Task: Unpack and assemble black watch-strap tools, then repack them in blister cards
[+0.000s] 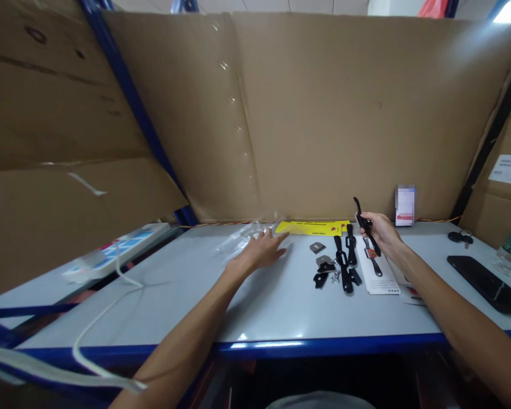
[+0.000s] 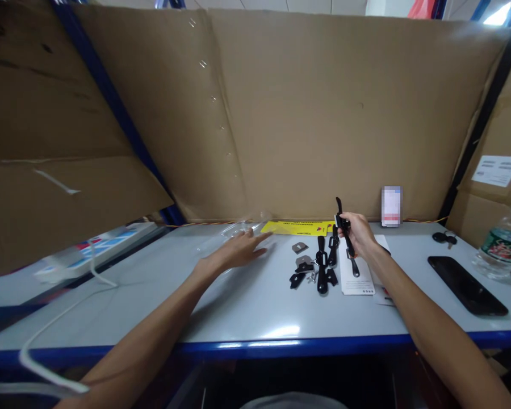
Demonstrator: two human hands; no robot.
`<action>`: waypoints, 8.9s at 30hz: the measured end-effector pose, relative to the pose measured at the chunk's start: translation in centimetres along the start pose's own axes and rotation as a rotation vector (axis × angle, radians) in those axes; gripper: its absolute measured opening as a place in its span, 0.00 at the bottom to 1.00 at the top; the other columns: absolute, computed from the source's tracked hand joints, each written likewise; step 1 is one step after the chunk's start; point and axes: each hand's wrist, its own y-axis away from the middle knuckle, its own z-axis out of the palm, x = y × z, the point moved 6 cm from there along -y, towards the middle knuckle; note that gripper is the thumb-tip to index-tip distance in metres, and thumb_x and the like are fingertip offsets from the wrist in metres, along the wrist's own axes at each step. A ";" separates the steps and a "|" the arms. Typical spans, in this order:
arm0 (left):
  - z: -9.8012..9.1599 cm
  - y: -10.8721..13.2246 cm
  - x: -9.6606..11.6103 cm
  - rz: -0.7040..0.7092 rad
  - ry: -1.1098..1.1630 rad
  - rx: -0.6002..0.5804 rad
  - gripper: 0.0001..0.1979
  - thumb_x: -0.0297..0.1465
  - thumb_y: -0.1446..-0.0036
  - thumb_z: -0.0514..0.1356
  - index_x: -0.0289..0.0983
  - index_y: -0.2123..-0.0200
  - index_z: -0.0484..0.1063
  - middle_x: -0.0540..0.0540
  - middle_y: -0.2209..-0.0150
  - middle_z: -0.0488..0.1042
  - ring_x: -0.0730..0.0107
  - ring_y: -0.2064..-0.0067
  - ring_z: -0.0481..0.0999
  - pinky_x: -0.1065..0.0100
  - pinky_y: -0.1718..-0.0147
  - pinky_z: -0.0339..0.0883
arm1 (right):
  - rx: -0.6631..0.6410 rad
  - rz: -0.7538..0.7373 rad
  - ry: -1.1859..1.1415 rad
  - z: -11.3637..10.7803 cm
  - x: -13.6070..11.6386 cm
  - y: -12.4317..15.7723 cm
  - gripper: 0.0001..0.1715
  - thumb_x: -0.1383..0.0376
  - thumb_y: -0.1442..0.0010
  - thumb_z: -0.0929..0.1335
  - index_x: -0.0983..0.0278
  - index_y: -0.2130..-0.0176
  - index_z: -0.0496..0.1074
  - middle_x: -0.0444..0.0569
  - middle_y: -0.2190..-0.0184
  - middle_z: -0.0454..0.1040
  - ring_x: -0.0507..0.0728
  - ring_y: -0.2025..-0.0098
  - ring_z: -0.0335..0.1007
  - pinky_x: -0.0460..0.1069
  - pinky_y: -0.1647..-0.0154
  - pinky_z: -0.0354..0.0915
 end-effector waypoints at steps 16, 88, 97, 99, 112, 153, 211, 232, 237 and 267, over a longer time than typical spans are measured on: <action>0.2 0.1 -1.8 -0.187 -0.120 -0.105 0.30 0.39 0.38 0.57 0.48 0.33 0.59 0.31 0.41 0.66 0.37 0.43 0.68 0.46 0.51 0.63 | -0.077 0.062 0.124 1.3 1.8 0.2 0.05 0.74 0.43 0.66 0.68 0.70 0.67 0.46 0.78 0.69 0.51 0.81 0.66 0.46 0.81 0.66; 2.0 0.2 9.4 0.062 0.952 0.224 0.20 0.44 0.40 0.47 0.40 0.79 0.63 0.49 0.84 0.66 0.64 0.77 0.67 0.68 0.76 0.55 | -0.259 -0.675 1.289 7.7 2.4 6.3 0.13 0.70 0.35 0.63 0.58 0.54 0.72 0.46 0.59 0.78 0.54 0.58 0.73 0.46 0.61 0.59; 3.8 -0.2 9.3 -0.029 1.244 -0.012 0.20 0.46 0.41 0.52 0.40 0.79 0.60 0.55 0.88 0.57 0.75 0.87 0.53 0.71 0.85 0.45 | -0.312 -0.652 1.420 7.5 2.8 5.9 0.17 0.70 0.36 0.62 0.60 0.61 0.79 0.48 0.60 0.78 0.55 0.60 0.73 0.47 0.59 0.62; 3.9 -0.1 9.3 -0.052 1.292 -0.046 0.19 0.45 0.40 0.51 0.40 0.78 0.60 0.56 0.88 0.56 0.77 0.88 0.52 0.72 0.87 0.43 | -0.277 -0.634 1.463 7.3 2.6 5.8 0.17 0.70 0.37 0.62 0.61 0.59 0.79 0.49 0.58 0.78 0.55 0.59 0.73 0.47 0.59 0.63; 4.2 0.0 9.3 -0.078 1.417 -0.131 0.20 0.48 0.41 0.55 0.39 0.74 0.59 0.59 0.87 0.55 0.79 0.87 0.51 0.75 0.89 0.40 | -0.358 -0.683 1.501 7.6 3.0 6.2 0.17 0.70 0.37 0.61 0.60 0.57 0.78 0.49 0.58 0.77 0.56 0.59 0.73 0.48 0.59 0.63; 3.9 0.1 9.7 -0.051 1.397 -0.188 0.21 0.49 0.42 0.55 0.40 0.76 0.58 0.59 0.87 0.53 0.80 0.87 0.50 0.74 0.89 0.39 | -0.332 -0.741 1.477 7.4 2.5 6.0 0.20 0.71 0.38 0.61 0.60 0.52 0.77 0.50 0.56 0.79 0.57 0.58 0.74 0.48 0.59 0.63; 4.2 -0.8 10.2 0.083 1.331 -0.271 0.22 0.50 0.39 0.53 0.39 0.75 0.59 0.59 0.88 0.54 0.80 0.87 0.51 0.73 0.86 0.40 | -0.403 -0.746 1.348 7.1 3.3 5.0 0.13 0.74 0.43 0.66 0.61 0.61 0.76 0.45 0.66 0.72 0.53 0.67 0.66 0.46 0.65 0.56; 4.2 -0.7 10.2 0.085 1.359 -0.312 0.20 0.47 0.37 0.52 0.38 0.74 0.60 0.59 0.87 0.55 0.80 0.87 0.50 0.72 0.87 0.41 | -0.415 -0.746 1.160 7.3 4.0 4.6 0.16 0.79 0.47 0.64 0.63 0.62 0.72 0.45 0.65 0.72 0.52 0.67 0.66 0.46 0.62 0.61; 4.1 -0.6 10.3 0.100 1.361 -0.310 0.20 0.47 0.38 0.52 0.38 0.74 0.60 0.59 0.88 0.54 0.80 0.88 0.50 0.72 0.87 0.41 | -0.384 -0.710 1.124 7.4 4.0 4.5 0.13 0.79 0.50 0.65 0.64 0.66 0.72 0.44 0.69 0.69 0.52 0.69 0.63 0.46 0.65 0.59; 3.8 -0.2 10.1 0.056 1.366 -0.318 0.18 0.43 0.36 0.51 0.38 0.74 0.61 0.59 0.87 0.54 0.80 0.87 0.49 0.73 0.86 0.40 | -0.276 -0.664 1.265 6.8 3.6 4.6 0.08 0.62 0.40 0.70 0.63 0.60 0.72 0.43 0.72 0.71 0.53 0.71 0.64 0.46 0.69 0.55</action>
